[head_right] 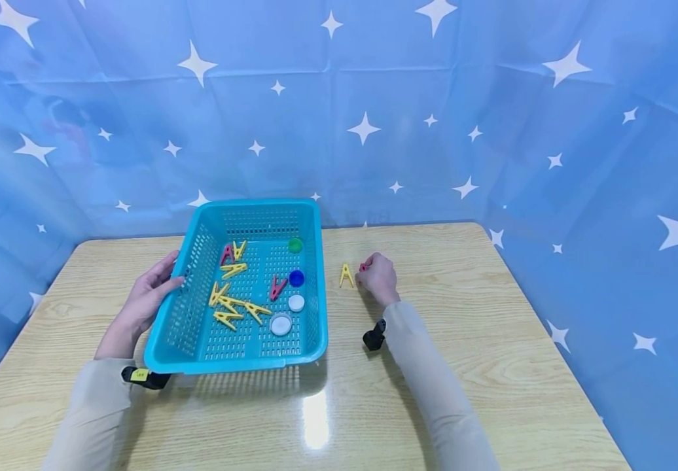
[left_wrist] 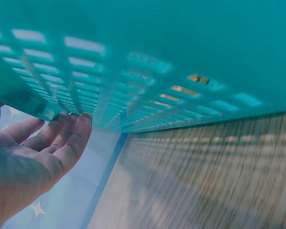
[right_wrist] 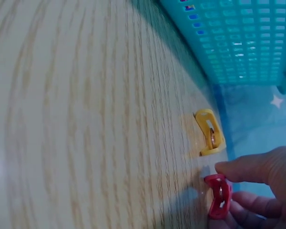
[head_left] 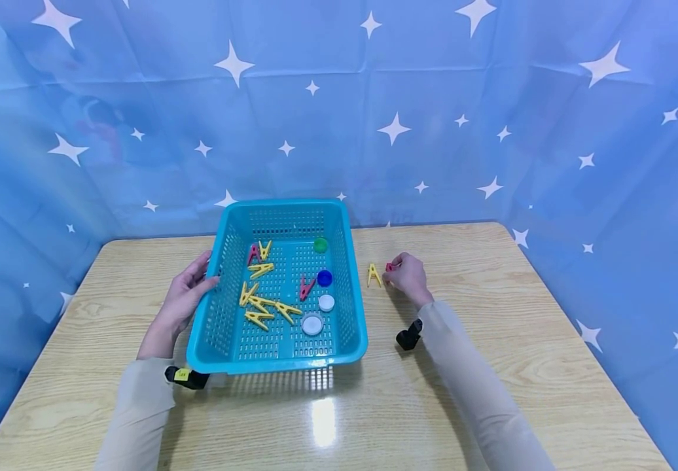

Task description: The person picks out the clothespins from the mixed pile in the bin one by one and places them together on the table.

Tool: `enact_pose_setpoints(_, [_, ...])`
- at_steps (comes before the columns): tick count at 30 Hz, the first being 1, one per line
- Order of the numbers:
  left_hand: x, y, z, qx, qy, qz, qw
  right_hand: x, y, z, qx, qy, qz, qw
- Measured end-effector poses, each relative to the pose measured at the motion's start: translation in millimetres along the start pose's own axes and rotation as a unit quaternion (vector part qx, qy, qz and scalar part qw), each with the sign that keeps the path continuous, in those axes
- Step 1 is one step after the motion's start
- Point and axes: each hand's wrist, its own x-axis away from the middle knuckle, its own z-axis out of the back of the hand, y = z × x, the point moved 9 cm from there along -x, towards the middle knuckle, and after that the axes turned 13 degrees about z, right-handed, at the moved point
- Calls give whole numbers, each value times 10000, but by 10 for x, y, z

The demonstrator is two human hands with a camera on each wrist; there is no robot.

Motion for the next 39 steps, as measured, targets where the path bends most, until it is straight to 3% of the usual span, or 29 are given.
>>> enact_pose_setpoints(16, [-16,-37,2,-54,24,10,10000,-45,-261,265,-359,332,633,9968])
enact_pose_setpoints(27, [-19,-21,-4,-50,28,-23,10000,-125,-834,501,-504,528,1294,9889])
enact_pose_setpoints(39, [-27,-36,-3,24,-7,-11,10000,-187,-1417,466,-928,502,1794,9781])
